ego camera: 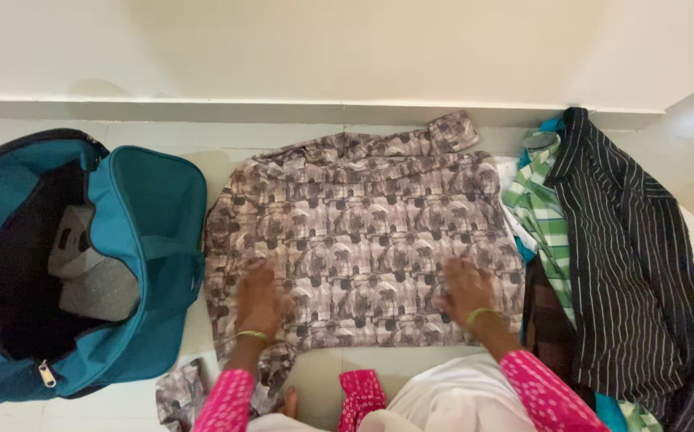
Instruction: The person buttons a patterned shirt and then folds it on the floor next to a blue bag.
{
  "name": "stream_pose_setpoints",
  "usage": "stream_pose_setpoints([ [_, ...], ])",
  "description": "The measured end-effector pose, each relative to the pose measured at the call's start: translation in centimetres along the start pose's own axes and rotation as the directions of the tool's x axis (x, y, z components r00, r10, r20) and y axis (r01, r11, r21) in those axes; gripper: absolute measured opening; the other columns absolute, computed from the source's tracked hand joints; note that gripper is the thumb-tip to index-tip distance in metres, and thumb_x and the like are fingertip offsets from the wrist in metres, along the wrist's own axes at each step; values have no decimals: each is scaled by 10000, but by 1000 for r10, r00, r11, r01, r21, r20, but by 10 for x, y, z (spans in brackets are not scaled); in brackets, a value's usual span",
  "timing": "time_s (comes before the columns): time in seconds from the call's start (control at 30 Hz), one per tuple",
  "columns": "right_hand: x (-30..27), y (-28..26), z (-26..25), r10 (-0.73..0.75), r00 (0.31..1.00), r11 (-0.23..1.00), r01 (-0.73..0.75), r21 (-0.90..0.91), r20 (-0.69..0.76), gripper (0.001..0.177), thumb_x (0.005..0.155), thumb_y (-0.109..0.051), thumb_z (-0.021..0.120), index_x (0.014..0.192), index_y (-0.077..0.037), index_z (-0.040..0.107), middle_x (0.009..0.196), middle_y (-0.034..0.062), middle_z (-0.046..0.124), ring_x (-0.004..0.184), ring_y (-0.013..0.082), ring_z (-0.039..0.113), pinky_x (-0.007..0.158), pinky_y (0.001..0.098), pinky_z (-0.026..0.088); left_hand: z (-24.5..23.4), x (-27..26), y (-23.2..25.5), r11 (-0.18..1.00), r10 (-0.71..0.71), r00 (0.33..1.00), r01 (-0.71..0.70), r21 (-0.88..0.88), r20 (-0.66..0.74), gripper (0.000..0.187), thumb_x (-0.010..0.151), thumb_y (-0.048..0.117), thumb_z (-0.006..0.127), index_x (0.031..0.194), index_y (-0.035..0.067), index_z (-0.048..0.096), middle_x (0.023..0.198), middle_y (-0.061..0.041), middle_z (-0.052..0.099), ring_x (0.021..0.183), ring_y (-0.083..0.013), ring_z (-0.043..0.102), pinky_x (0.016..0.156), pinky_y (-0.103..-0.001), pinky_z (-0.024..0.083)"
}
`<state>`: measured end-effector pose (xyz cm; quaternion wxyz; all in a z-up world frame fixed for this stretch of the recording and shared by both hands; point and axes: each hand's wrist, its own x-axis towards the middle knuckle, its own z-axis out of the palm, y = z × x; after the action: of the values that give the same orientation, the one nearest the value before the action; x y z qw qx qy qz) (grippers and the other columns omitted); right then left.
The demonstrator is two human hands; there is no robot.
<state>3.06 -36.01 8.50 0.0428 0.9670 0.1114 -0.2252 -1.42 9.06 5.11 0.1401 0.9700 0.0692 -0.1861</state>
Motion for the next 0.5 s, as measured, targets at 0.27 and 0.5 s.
stream_pose_setpoints([
  [0.27, 14, -131, -17, -285, 917, 941, 323, -98, 277, 939, 961, -672, 474, 1644, -245, -9, 1728, 18, -73, 1587, 301, -17, 1207, 720, 80, 42, 11, 114, 898, 338, 932, -360, 252, 129, 894, 995, 650, 339, 1636, 111, 27, 1721, -76, -34, 1580, -279, -53, 1238, -559, -4],
  [0.5, -3, -53, -25, -189, 883, 941, 288, -178, 429, 1043, 891, -836, 456, 1629, -346, -94, 1692, 31, -237, 1581, 302, -130, 1200, 723, -7, -11, -16, 40, 834, 185, 884, -372, 408, 429, 1052, 896, 831, 367, 1648, 227, -54, 1731, -32, -112, 1590, -312, -98, 1232, -634, -18],
])
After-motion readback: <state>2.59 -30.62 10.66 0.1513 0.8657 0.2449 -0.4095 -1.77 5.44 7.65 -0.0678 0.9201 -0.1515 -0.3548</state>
